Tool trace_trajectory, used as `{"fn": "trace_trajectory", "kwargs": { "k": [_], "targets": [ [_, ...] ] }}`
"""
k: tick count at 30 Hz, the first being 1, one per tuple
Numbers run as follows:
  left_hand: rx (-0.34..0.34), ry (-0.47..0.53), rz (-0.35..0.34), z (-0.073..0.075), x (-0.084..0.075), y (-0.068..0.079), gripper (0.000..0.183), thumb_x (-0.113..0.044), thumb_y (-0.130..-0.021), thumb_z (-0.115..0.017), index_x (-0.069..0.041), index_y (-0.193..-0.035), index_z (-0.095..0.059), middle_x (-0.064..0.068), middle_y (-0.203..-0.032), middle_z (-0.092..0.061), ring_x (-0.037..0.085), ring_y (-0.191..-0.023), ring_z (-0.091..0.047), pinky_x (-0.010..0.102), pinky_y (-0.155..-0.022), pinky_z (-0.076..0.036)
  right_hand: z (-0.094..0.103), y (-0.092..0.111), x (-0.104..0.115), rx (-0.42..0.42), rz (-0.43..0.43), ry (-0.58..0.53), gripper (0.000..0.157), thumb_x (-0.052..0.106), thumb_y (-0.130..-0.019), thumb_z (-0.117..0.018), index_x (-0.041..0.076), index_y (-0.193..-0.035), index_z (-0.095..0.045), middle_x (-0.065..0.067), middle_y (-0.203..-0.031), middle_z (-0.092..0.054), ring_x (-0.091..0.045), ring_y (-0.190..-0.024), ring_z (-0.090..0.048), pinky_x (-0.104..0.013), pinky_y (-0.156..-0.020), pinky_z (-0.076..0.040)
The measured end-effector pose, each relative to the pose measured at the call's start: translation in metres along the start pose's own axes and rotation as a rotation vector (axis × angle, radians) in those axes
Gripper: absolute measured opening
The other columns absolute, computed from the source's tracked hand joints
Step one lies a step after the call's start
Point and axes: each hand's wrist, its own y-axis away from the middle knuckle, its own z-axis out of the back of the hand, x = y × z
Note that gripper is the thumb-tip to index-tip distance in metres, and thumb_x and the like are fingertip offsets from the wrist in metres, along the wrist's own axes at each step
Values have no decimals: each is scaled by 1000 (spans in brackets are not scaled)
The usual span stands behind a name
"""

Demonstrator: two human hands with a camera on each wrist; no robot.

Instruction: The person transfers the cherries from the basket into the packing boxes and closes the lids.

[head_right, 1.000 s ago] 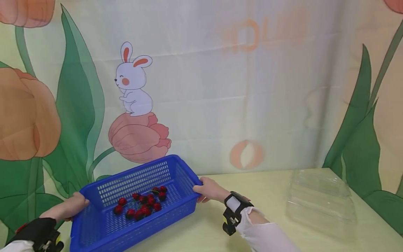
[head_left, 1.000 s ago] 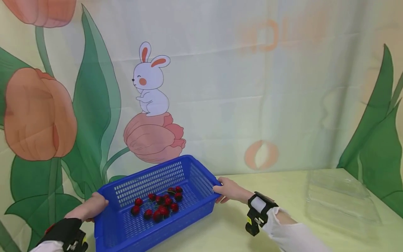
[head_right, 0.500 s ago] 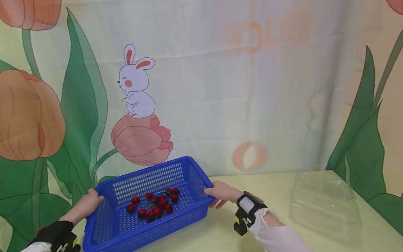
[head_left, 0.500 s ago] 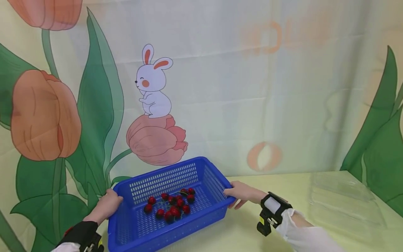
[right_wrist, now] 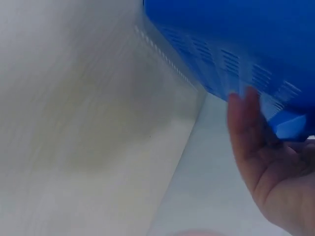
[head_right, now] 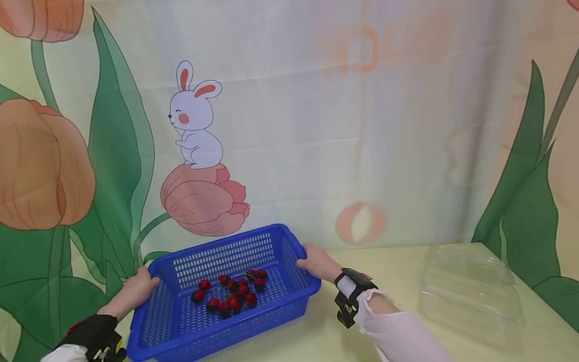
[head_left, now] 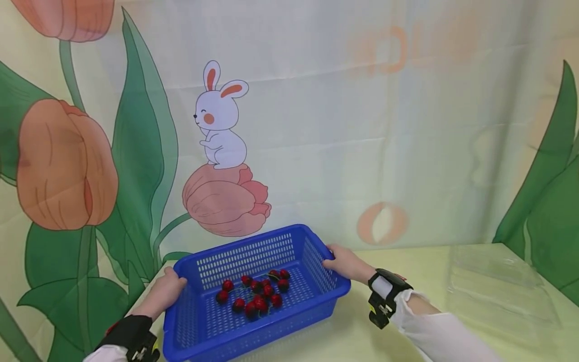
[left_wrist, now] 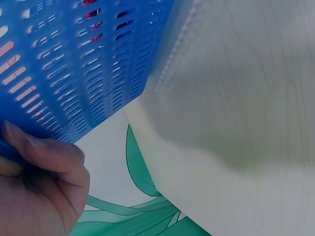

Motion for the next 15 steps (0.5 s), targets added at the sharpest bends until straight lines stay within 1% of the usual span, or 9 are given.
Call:
{"fn": "trace_trajectory", "kwargs": {
  "k": [3,5,7,11,13,15],
  "targets": [
    [-33,-14,-14,-3,-1,-2,51,-10,-91,-36,29,-116,-12,38,-89,-47,43,-79,-54,48,-66,-43,-2,2,-3,-28,28,4,47,7,-87,-51,-9,-129,-38,-17,-112,-53,-26,-96,-54,-42,-84,-41],
    [-51,-18,-31,-6,-3,-4,51,-9,-91,-36,29,-115,-15,40,-91,-46,46,-82,-53,49,-68,-43,-2,5,-5,-43,30,-2,49,6,-87,-50,-9,-131,-35,-18,-117,-51,-27,-100,-52,-43,-86,-39],
    [-65,-26,-42,-9,-5,-6,50,-10,-91,-37,29,-115,-17,42,-93,-45,49,-86,-52,50,-70,-42,-1,8,-7,-57,12,-33,50,5,-87,-51,-10,-131,-35,-19,-115,-52,-26,-97,-53,-43,-83,-41],
    [-71,-25,-55,-16,-10,-9,49,-10,-90,-37,29,-115,-19,44,-98,-44,52,-91,-49,52,-73,-41,2,16,-13,-79,-51,-107,46,8,-86,-51,-8,-126,-35,-18,-103,-54,-24,-82,-56,-38,-70,-46],
    [-71,-21,-65,-19,-14,-11,49,-11,-90,-37,28,-115,-21,44,-99,-44,51,-91,-49,52,-74,-41,3,19,-16,-92,-73,-136,39,8,-85,-50,-7,-118,-35,-16,-92,-53,-22,-72,-55,-36,-62,-46],
    [-69,-8,-73,-21,-17,-12,48,-11,-90,-37,27,-115,-22,44,-101,-44,51,-93,-49,52,-74,-41,3,22,-19,-110,-85,-143,31,8,-86,-48,-5,-111,-35,-13,-84,-51,-21,-66,-52,-34,-59,-43]
  ]
}}
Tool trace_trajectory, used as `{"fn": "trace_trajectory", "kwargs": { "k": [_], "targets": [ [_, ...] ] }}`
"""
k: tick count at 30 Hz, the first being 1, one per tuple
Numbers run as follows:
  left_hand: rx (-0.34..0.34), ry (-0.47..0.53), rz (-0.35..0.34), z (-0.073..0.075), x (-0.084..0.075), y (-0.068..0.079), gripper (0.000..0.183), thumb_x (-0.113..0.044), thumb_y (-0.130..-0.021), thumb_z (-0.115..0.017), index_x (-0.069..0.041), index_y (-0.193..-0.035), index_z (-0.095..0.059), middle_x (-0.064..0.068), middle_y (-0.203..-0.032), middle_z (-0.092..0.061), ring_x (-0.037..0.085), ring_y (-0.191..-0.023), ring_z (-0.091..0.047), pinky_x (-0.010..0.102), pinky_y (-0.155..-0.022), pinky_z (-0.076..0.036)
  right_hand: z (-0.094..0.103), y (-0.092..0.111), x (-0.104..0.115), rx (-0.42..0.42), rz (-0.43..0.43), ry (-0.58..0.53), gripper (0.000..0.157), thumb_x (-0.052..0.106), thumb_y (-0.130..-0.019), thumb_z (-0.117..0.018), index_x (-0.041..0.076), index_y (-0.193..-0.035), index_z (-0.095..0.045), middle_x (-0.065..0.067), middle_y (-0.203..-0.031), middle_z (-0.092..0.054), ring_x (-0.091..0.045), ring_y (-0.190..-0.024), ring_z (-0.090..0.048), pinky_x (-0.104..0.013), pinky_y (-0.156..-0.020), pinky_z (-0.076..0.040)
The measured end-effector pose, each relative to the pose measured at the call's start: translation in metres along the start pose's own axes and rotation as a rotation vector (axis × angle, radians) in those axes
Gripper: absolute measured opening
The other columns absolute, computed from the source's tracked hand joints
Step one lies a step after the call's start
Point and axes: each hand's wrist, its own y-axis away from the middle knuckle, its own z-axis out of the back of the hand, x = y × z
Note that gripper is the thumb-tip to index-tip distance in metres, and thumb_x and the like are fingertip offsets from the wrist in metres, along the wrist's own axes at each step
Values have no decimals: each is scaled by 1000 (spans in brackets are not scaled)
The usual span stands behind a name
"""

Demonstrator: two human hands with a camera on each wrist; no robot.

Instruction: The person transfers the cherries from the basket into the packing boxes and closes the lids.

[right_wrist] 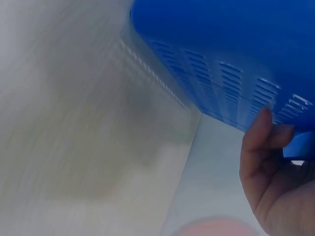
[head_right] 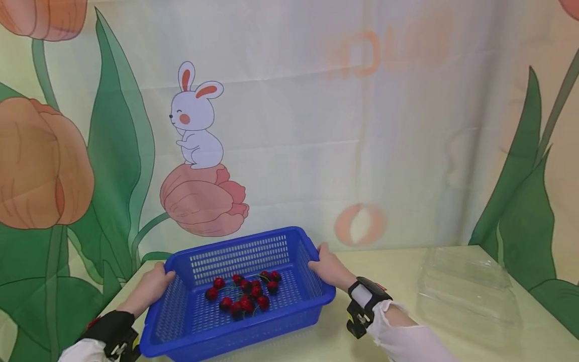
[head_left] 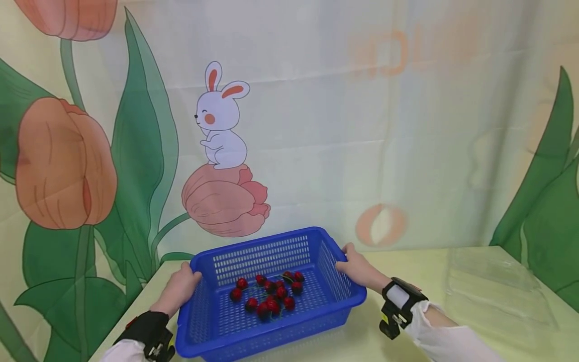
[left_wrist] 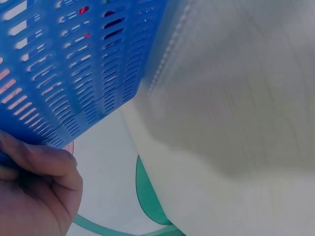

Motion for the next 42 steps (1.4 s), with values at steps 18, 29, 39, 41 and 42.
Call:
{"fn": "trace_trajectory", "kwargs": {
  "k": [18,29,39,41,42],
  "targets": [
    [41,25,-2,-21,-30,-17,48,-11,-90,-38,25,-119,-24,43,-112,-40,50,-103,-45,52,-81,-39,21,33,-13,-124,-54,39,36,9,-85,-49,-8,-115,-37,-14,-86,-54,-21,-68,-53,-36,-61,-45],
    [56,42,-20,-35,-55,-22,49,-9,-90,-38,25,-121,-23,41,-111,-43,46,-98,-50,50,-78,-43,43,39,-18,-55,-109,147,34,15,-92,-49,-14,-106,-39,-13,-79,-50,-20,-64,-54,-34,-56,-47],
    [52,28,-17,-43,-70,-29,52,-11,-91,-38,25,-124,-20,40,-113,-43,46,-100,-49,50,-80,-41,55,45,-17,-72,-76,212,31,7,-92,-41,-21,-105,-36,-17,-80,-49,-22,-67,-53,-38,-59,-48],
    [53,33,-11,-45,-71,-30,52,-11,-91,-38,24,-124,-20,40,-113,-44,46,-100,-50,50,-80,-42,57,46,-18,-75,-75,215,31,7,-92,-41,-21,-105,-36,-17,-81,-49,-22,-68,-53,-38,-60,-48],
    [55,36,-8,-46,-72,-31,52,-11,-91,-38,24,-124,-20,40,-113,-44,46,-100,-50,50,-80,-41,57,46,-19,-77,-75,215,31,6,-92,-41,-21,-105,-35,-17,-81,-49,-22,-68,-53,-38,-60,-48]
  ]
}}
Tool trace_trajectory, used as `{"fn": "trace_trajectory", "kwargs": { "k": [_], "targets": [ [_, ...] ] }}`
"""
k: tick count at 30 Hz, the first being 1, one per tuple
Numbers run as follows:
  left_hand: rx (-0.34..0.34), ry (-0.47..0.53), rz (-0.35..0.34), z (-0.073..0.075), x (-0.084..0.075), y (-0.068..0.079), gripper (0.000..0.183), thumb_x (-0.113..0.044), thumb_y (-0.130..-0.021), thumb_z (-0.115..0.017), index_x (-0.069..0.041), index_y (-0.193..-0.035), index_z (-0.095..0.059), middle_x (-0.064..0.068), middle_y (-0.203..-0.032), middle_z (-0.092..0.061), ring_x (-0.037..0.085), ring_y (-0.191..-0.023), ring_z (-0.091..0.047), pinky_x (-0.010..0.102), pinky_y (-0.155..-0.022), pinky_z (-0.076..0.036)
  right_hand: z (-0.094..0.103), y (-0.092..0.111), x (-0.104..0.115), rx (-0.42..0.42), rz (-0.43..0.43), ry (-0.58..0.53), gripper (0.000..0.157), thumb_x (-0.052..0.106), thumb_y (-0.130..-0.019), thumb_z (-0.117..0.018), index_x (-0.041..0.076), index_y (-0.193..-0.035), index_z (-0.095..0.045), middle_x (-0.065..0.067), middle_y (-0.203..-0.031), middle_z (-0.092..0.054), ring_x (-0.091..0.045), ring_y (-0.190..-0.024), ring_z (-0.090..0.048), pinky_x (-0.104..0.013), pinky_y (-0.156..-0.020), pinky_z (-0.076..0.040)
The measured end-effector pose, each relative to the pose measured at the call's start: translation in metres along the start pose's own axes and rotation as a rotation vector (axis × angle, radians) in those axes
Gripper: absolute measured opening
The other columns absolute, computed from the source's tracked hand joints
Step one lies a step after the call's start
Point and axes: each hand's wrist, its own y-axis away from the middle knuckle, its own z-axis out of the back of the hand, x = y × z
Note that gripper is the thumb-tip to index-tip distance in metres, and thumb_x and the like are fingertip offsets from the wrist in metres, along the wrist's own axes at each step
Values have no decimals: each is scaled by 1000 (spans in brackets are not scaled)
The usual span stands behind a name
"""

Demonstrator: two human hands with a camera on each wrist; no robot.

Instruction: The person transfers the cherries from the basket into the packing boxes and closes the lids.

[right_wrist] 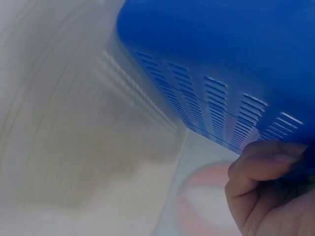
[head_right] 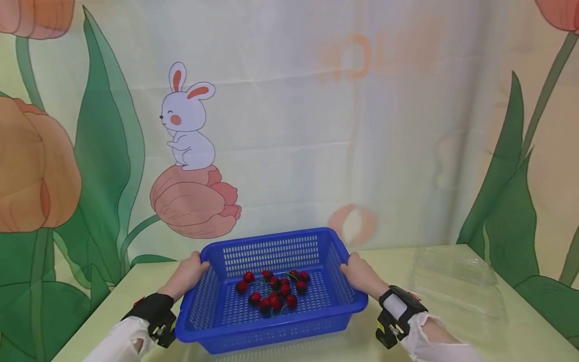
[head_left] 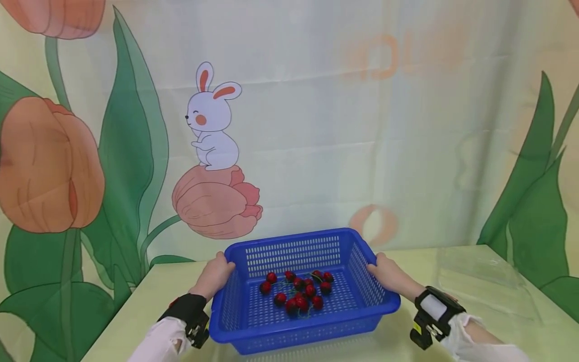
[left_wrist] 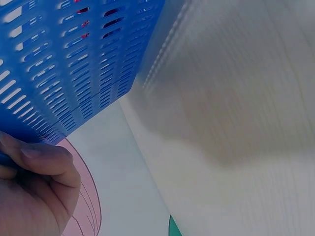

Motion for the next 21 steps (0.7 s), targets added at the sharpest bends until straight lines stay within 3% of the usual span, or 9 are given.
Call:
{"fn": "trace_trajectory", "kwargs": {
  "k": [7,12,17,21],
  "targets": [
    [-3,8,-9,-5,-4,-5,50,-13,-92,-40,22,-124,-24,38,-112,-46,44,-99,-51,50,-80,-41,3,3,-6,-17,-32,-7,33,7,-92,-40,-21,-107,-34,-18,-83,-48,-24,-69,-53,-38,-59,-48],
    [10,3,-62,-3,-2,-6,47,-15,-92,-41,22,-119,-29,32,-99,-51,36,-84,-57,43,-70,-46,3,3,-6,-44,-49,30,32,7,-92,-40,-22,-106,-35,-18,-80,-47,-24,-67,-51,-38,-58,-47],
    [116,89,-41,2,-1,1,49,-20,-93,-42,19,-118,-30,20,-82,-49,23,-59,-52,32,-47,-44,2,5,-4,-59,-74,63,32,6,-92,-41,-22,-106,-36,-16,-79,-47,-23,-66,-49,-37,-57,-46],
    [195,180,-23,4,-4,10,52,-21,-91,-43,19,-118,-25,21,-83,-48,23,-58,-56,33,-45,-47,5,7,-5,-67,-105,58,32,6,-92,-40,-22,-107,-36,-15,-76,-45,-22,-62,-49,-34,-54,-45]
  ]
}}
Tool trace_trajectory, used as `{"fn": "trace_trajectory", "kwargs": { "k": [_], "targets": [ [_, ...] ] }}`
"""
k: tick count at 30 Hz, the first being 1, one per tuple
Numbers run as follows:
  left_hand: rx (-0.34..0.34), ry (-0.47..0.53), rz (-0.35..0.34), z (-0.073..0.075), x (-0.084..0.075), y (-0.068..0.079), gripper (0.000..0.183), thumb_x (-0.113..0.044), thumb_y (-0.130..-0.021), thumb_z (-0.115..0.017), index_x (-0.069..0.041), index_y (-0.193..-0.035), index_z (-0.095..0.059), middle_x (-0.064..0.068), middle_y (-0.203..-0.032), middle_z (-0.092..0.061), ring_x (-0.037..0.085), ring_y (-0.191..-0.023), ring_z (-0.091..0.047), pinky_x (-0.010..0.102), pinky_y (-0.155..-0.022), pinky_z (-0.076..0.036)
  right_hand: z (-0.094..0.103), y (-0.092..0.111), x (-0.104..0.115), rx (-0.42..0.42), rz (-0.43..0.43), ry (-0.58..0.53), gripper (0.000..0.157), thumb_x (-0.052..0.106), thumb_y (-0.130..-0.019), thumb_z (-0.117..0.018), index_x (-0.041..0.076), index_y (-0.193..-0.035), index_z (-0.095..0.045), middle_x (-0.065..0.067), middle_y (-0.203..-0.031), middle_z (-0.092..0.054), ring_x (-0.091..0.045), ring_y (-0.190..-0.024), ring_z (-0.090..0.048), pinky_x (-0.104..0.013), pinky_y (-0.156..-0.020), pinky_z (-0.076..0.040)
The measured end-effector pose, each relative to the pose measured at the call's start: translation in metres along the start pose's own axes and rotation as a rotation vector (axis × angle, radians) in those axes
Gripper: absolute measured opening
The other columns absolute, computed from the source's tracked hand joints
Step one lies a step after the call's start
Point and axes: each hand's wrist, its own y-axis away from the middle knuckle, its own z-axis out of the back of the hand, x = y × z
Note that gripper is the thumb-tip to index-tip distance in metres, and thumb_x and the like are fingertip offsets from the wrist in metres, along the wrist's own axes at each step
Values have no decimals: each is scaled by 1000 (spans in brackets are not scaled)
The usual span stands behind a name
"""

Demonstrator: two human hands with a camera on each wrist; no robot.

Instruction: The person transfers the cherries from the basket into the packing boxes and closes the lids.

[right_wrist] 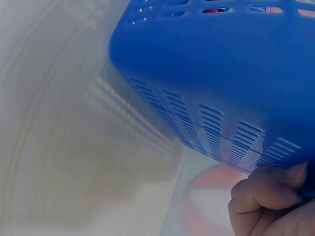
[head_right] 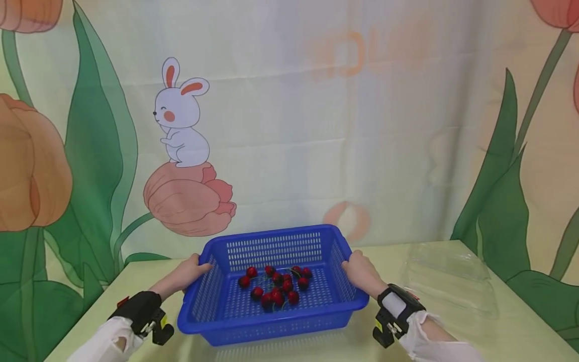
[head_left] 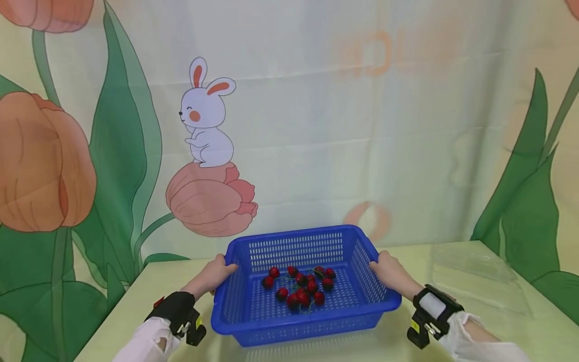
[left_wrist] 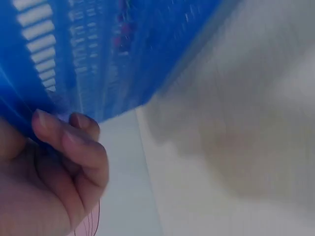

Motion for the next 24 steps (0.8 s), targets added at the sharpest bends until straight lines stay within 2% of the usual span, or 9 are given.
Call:
{"fn": "trace_trajectory", "kwargs": {
  "k": [5,7,9,14,16,20,24],
  "targets": [
    [55,184,59,-6,-8,11,47,-16,-86,-47,19,-115,-35,24,-86,-57,33,-67,-62,42,-52,-50,3,-1,-3,-6,-11,15,35,8,-92,-40,-24,-107,-34,-15,-75,-46,-22,-62,-49,-34,-53,-45],
    [52,239,64,-10,-11,12,45,-13,-84,-47,19,-114,-38,25,-88,-59,36,-72,-62,45,-54,-50,4,-2,-6,-10,-20,21,36,8,-93,-40,-24,-107,-33,-16,-76,-45,-22,-62,-49,-35,-54,-44],
    [16,260,64,-15,-14,12,43,-9,-82,-47,18,-113,-38,25,-90,-57,37,-76,-61,46,-58,-50,5,-2,-8,-13,-29,21,36,8,-93,-39,-24,-107,-33,-17,-76,-45,-23,-63,-49,-36,-54,-45],
    [-105,204,51,-25,-16,5,39,-6,-81,-44,17,-112,-39,23,-95,-52,34,-83,-56,46,-70,-47,8,-6,-12,-14,-34,17,36,8,-92,-39,-24,-107,-33,-17,-77,-45,-23,-64,-49,-36,-56,-45],
    [-131,176,46,-27,-16,1,36,-6,-80,-43,16,-108,-43,21,-92,-53,32,-80,-55,44,-68,-47,9,-8,-14,-13,-35,14,35,8,-92,-39,-24,-107,-34,-18,-78,-45,-24,-65,-49,-37,-57,-46],
    [-148,147,50,-29,-18,-2,37,-6,-81,-42,17,-109,-42,22,-92,-52,30,-77,-52,41,-67,-46,11,-12,-16,-5,-33,17,36,8,-93,-39,-24,-108,-33,-20,-82,-46,-25,-68,-50,-39,-60,-46],
    [-150,137,60,-29,-20,-4,40,-7,-83,-42,19,-114,-38,26,-98,-51,34,-83,-53,46,-72,-46,12,-13,-15,-4,-37,14,37,9,-94,-38,-25,-109,-31,-22,-84,-47,-27,-70,-50,-40,-61,-46]
  ]
}}
